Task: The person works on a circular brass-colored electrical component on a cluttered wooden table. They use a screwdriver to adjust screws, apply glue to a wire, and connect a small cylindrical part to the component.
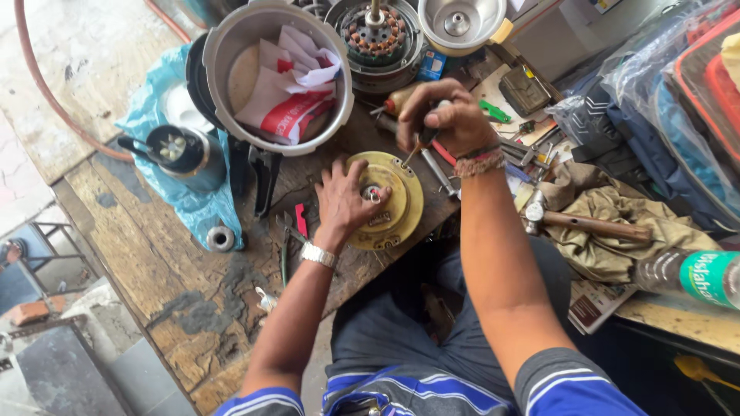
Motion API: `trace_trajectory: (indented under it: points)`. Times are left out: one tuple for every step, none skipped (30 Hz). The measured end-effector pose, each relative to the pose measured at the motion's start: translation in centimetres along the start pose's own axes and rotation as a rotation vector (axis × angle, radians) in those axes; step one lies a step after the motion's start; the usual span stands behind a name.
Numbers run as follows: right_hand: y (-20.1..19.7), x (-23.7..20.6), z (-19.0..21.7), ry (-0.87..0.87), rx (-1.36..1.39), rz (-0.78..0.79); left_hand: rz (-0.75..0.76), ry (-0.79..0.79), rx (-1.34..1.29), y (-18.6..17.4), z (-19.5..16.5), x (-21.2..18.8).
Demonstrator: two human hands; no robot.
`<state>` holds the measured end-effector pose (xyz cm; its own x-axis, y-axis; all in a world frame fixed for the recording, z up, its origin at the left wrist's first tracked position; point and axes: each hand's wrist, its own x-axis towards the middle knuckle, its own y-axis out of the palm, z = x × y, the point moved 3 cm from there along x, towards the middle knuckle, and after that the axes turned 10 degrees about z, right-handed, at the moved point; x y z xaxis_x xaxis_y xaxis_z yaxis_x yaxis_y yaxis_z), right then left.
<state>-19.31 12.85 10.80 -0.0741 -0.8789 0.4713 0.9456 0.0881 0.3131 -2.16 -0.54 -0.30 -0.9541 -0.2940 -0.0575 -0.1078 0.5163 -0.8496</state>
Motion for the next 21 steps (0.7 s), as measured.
trace_trajectory:
  points:
    - [-0.2, -0.2, -0.4, -0.06, -0.07, -0.197, 0.001, -0.018, -0.018, 0.0, 0.0, -0.1]
    - [0.3, -0.8, -1.5, -0.116, -0.136, -0.398, 0.008, -0.039, -0.037, 0.0, 0.0, -0.3]
    - [0.9, -1.3, -2.6, -0.167, -0.198, -0.604, 0.02, -0.062, -0.057, 0.0, 0.0, -0.4]
    - [1.3, -1.5, -3.4, -0.257, -0.341, -0.809, 0.031, -0.07, -0.048, 0.0, -0.1, -0.5]
    - [1.9, -1.4, -4.5, -0.344, -0.488, -1.009, 0.042, -0.08, -0.039, 0.0, -0.1, -0.4]
    - [2.6, -1.6, -5.2, -0.43, -0.641, -1.202, 0.051, -0.092, -0.032, 0.0, -0.2, -0.5]
    - [3.1, -1.6, -5.7, -0.439, -0.672, -1.229, 0.064, -0.11, -0.035, 0.0, -0.3, -0.6]
    - [3.4, -1.3, -6.0, -0.463, -0.703, -1.253, 0.068, -0.118, -0.031, -0.1, -0.3, -0.5]
    - [3.3, -1.2, -5.8, -0.499, -0.738, -1.272, 0.062, -0.12, -0.026, -0.2, -0.4, -0.3]
    - [3.1, -0.9, -5.3, -0.465, -0.757, -1.183, 0.041, -0.093, -0.022, -0.4, -0.6, -0.2]
    - [2.8, -0.7, -4.5, -0.425, -0.771, -1.094, 0.023, -0.074, -0.017, -0.5, -0.7, 0.0]
    - [2.7, -0.7, -3.6, -0.372, -0.779, -1.009, 0.013, -0.063, -0.014, -0.6, -0.7, -0.1]
    - [2.6, -0.7, -2.6, -0.302, -0.752, -0.815, 0.016, -0.061, -0.018, -0.7, -0.7, -0.1]
    - [2.3, -0.7, -1.3, -0.222, -0.715, -0.62, 0.02, -0.066, -0.025, -0.7, -0.8, -0.1]
    - [2.1, -0.4, -0.5, -0.139, -0.663, -0.43, 0.027, -0.076, -0.03, -0.8, -0.7, -0.2]
    - [1.8, 0.1, 0.1, -0.071, -0.58, -0.266, 0.036, -0.081, -0.032, -0.9, -0.7, -0.3]
    - [1.2, 0.7, 0.8, -0.011, -0.499, -0.105, 0.042, -0.08, -0.033, -0.9, -0.8, -0.3]
    - [1.0, 1.1, 1.2, 0.04, -0.418, 0.057, 0.046, -0.076, -0.03, -1.1, -0.8, -0.2]
    - [0.6, 1.6, 1.0, 0.126, -0.309, 0.104, 0.062, -0.086, -0.022, -1.2, -0.8, -0.1]
    - [0.5, 1.9, 0.6, 0.214, -0.2, 0.151, 0.079, -0.095, -0.018, -1.2, -0.9, -0.1]
    - [0.5, 2.1, 0.1, 0.304, -0.089, 0.202, 0.093, -0.107, -0.016, -1.2, -1.0, -0.1]
